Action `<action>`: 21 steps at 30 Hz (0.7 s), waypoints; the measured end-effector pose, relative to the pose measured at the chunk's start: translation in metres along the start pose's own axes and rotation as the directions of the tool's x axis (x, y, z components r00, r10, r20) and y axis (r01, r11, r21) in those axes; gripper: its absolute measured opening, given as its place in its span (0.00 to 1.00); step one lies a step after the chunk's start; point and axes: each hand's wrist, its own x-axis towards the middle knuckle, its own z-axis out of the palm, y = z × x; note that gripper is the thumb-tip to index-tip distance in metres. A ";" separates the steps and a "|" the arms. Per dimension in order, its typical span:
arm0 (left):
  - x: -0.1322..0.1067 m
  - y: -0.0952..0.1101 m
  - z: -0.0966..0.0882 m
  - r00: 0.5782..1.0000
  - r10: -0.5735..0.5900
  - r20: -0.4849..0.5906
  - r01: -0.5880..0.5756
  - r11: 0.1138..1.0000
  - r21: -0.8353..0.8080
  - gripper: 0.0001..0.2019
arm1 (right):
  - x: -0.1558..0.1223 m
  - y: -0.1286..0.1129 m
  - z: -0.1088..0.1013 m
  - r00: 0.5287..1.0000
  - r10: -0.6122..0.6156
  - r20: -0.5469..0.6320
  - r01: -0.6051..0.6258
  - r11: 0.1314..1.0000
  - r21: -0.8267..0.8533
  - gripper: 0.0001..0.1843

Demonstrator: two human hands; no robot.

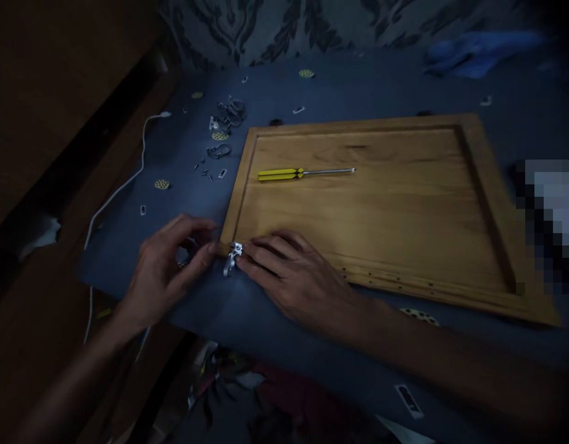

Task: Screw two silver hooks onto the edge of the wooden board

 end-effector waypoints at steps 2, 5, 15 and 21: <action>0.008 0.001 -0.001 1.000 -0.006 -0.016 0.005 0.999 -0.041 0.07 | 0.000 0.000 0.001 1.000 0.000 -0.005 0.000 1.000 -0.007 0.15; 0.018 0.005 -0.001 1.000 0.014 0.001 -0.014 0.996 -0.089 0.06 | 0.001 -0.001 0.001 1.000 -0.008 -0.018 0.007 1.000 -0.014 0.15; 0.106 0.004 0.025 0.948 0.252 0.195 -0.270 0.960 0.073 0.11 | 0.001 -0.003 -0.001 0.998 0.003 0.069 0.003 0.997 -0.082 0.14; 0.166 0.012 0.057 0.911 0.292 0.292 -0.357 0.911 0.204 0.08 | 0.004 -0.003 -0.003 0.996 -0.005 0.089 0.013 0.996 -0.084 0.13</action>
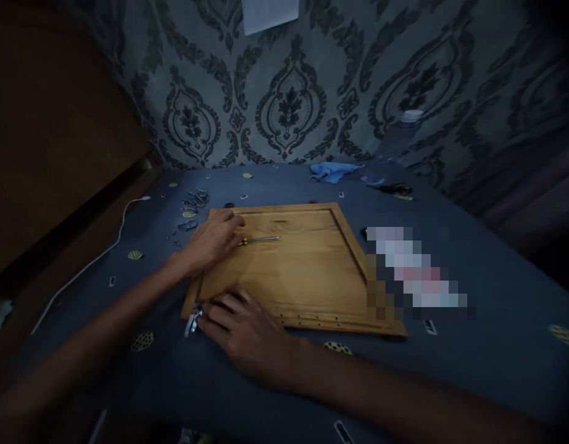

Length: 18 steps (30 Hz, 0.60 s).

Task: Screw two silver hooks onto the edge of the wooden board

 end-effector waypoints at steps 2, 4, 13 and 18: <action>0.009 -0.002 0.003 0.999 -0.006 0.053 0.004 0.999 0.037 0.05 | 0.000 0.000 -0.001 1.000 -0.001 0.013 0.001 1.000 0.000 0.13; 0.011 -0.004 0.002 0.995 -0.030 0.097 0.025 0.998 0.053 0.03 | 0.001 0.001 -0.001 1.000 -0.003 0.023 0.003 1.000 0.015 0.13; -0.043 -0.018 -0.036 0.971 -0.232 -0.055 0.220 0.960 -0.176 0.08 | -0.002 0.002 0.006 0.999 -0.005 -0.035 0.007 0.997 0.078 0.14; -0.084 -0.003 -0.054 0.871 -0.294 -0.395 0.067 0.866 -0.496 0.18 | -0.004 0.002 0.005 0.996 0.003 -0.089 0.004 0.997 0.082 0.15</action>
